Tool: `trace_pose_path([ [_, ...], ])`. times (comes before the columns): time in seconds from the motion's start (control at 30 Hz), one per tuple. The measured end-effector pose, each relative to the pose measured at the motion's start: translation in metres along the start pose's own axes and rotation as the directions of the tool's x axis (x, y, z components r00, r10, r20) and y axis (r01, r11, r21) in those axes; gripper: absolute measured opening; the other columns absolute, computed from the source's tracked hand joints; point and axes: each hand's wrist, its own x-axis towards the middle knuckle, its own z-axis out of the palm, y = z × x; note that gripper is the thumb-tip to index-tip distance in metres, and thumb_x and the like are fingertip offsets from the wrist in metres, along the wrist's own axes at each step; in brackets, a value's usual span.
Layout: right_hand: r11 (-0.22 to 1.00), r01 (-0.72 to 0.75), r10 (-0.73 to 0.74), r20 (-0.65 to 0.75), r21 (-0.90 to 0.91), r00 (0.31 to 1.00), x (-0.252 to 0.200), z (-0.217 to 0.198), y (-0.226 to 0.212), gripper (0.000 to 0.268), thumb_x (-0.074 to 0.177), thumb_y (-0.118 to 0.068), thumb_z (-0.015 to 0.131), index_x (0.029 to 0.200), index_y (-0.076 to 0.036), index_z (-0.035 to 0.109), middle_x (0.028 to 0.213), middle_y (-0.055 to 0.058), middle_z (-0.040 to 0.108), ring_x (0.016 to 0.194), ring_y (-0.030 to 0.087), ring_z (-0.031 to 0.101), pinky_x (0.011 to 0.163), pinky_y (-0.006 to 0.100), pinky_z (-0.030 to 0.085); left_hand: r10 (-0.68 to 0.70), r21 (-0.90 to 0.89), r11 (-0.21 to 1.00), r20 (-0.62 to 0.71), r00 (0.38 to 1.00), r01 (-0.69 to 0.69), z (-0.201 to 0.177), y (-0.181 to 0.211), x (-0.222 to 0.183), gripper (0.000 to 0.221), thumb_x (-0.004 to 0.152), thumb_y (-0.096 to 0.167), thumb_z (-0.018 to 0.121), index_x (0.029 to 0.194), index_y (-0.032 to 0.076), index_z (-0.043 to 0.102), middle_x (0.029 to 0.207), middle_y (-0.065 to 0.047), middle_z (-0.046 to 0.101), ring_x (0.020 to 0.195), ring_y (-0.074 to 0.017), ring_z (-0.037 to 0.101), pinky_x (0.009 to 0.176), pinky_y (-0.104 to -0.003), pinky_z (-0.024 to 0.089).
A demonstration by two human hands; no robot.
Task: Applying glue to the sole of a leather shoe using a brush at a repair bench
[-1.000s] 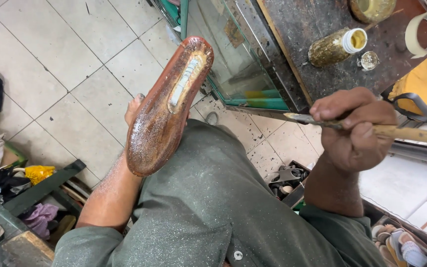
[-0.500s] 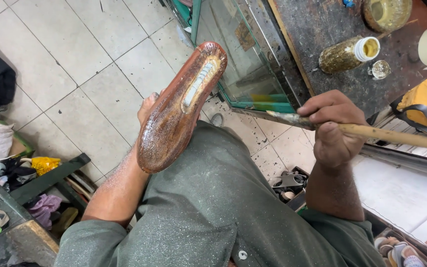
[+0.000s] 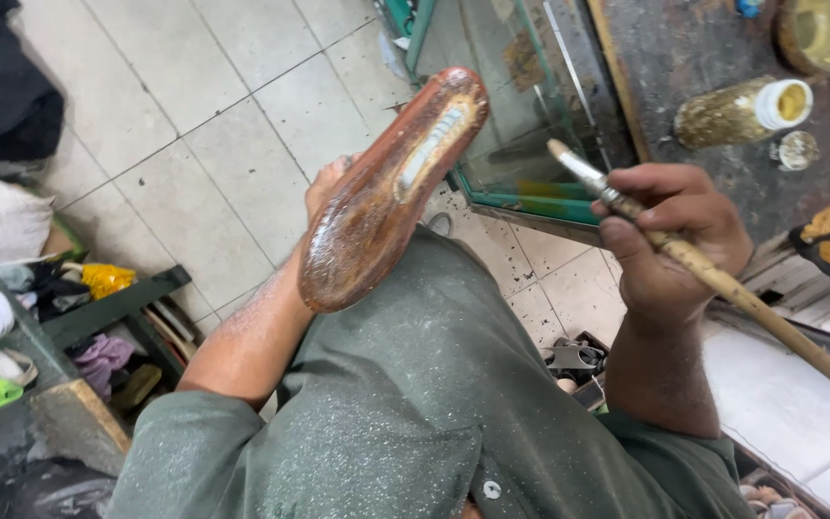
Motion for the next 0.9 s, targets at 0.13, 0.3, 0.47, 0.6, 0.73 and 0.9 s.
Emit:
trace_pose_path([
  [0.13,0.997,-0.063,0.058,0.09,0.049,0.994,-0.009,0.031,0.011,0.03,0.086,0.009,0.08,0.09,0.004,0.051,0.106,0.039,0.066,0.085,0.034,0.075,0.074,0.035,0.062,-0.012,0.073,0.997,0.091,0.996,0.005,-0.011,0.001,0.005,0.049,0.095,0.042,0.058,0.116,-0.002,0.059,0.083,-0.022,0.069,0.068,-0.0286,0.073,0.06,-0.043,0.064],
  [0.3,0.974,-0.146,0.118,0.158,0.174,0.98,-0.017,0.07,0.022,0.024,0.082,0.014,0.079,0.085,0.005,0.057,0.103,0.038,0.068,0.084,0.034,0.076,0.073,0.038,0.062,-0.061,0.142,0.989,0.196,0.979,0.033,-0.024,0.0,0.016,0.057,0.097,0.045,0.055,0.122,-0.006,0.058,0.085,-0.025,0.069,0.067,-0.0294,0.074,0.059,-0.044,0.065],
  [0.47,0.967,-0.14,0.102,0.179,0.215,0.979,-0.004,0.09,0.015,0.022,0.083,0.015,0.077,0.083,0.008,0.057,0.103,0.038,0.066,0.084,0.034,0.076,0.072,0.039,0.063,-0.108,0.171,0.983,0.209,0.972,0.073,0.024,0.003,0.003,0.058,0.098,0.045,0.057,0.12,-0.008,0.059,0.086,-0.025,0.07,0.07,-0.0302,0.075,0.064,-0.05,0.066],
  [0.6,0.992,-0.043,0.021,0.173,0.123,0.985,-0.021,0.1,0.032,0.024,0.081,0.015,0.081,0.077,0.007,0.059,0.097,0.035,0.068,0.08,0.035,0.075,0.068,0.037,0.061,-0.035,0.012,0.999,0.052,0.998,0.034,-0.035,-0.021,0.015,0.047,0.094,0.038,0.061,0.116,-0.003,0.062,0.083,-0.021,0.069,0.066,-0.0267,0.071,0.066,-0.041,0.064],
  [0.73,0.993,0.057,-0.083,0.277,0.101,0.957,-0.026,0.12,0.013,0.017,0.081,0.001,0.081,0.07,-0.006,0.07,0.093,0.026,0.076,0.059,0.027,0.069,0.05,0.029,0.052,-0.015,0.084,0.996,0.05,0.999,0.011,-0.023,-0.019,0.015,0.048,0.095,0.043,0.061,0.116,0.0,0.062,0.093,-0.023,0.07,0.076,-0.0339,0.072,0.08,-0.05,0.062],
  [0.9,0.973,-0.086,0.027,0.264,0.213,0.964,-0.005,0.12,0.034,0.021,0.084,0.001,0.082,0.078,-0.001,0.062,0.087,0.028,0.074,0.056,0.02,0.062,0.048,0.026,0.046,0.042,0.278,0.959,0.061,0.997,-0.057,-0.06,-0.018,0.019,0.038,0.103,0.043,0.055,0.113,0.007,0.059,0.086,-0.011,0.068,0.062,-0.0196,0.065,0.072,-0.031,0.058],
])
